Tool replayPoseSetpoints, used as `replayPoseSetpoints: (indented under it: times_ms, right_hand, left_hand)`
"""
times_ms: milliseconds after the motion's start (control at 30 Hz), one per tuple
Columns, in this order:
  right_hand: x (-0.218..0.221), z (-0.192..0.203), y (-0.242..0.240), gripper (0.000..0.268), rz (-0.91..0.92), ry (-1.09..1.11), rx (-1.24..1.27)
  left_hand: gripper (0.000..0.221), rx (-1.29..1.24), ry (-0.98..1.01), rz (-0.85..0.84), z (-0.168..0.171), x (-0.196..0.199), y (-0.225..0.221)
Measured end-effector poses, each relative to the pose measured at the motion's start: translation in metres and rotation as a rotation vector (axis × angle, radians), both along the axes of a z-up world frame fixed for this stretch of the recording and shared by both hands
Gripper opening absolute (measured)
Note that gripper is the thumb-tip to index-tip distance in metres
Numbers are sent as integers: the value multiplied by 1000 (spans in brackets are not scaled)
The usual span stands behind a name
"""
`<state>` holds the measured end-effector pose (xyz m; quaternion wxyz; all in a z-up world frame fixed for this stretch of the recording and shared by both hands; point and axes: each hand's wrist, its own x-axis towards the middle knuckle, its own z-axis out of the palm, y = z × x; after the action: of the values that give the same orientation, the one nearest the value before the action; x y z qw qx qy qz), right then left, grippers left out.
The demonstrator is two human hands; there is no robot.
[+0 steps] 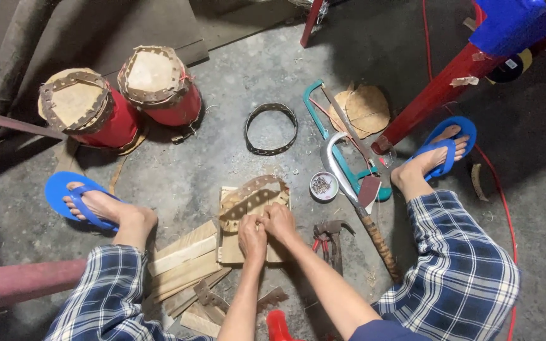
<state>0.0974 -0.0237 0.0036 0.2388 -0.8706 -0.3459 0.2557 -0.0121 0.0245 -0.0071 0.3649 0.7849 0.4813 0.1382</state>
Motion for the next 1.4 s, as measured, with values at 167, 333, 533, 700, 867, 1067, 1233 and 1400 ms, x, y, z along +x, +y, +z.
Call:
replayPoseSetpoints:
  times_ms: [167, 333, 533, 700, 867, 1067, 1233, 1400]
  right_hand:
    - [3, 0, 2, 25, -30, 54, -17]
    - [4, -2, 0, 26, -42, 91, -15]
    - [7, -7, -1, 26, -27, 125, -5]
    - [3, 2, 0, 22, -56, 92, 3]
    - [4, -23, -2, 20, -56, 93, 29]
    - [6, -41, -3, 22, -68, 127, 65]
    - [-1, -9, -2, 21, -71, 93, 48]
    - [-8, -22, -15, 17, -116, 106, 243]
  left_hand:
    - [13, 6, 13, 24, 10, 4, -2]
    - [15, 0, 13, 33, 19, 2, -3]
    - [15, 26, -21, 48, 27, 3, -4]
    - [17, 16, -33, 38, 26, 1, -3]
    - [17, 2, -51, 30, 14, -2, -1]
    - [17, 19, -103, 51, 27, -1, -3]
    - [15, 51, -107, 59, 26, 0, -5]
    - [9, 25, -57, 84, 26, 2, -8]
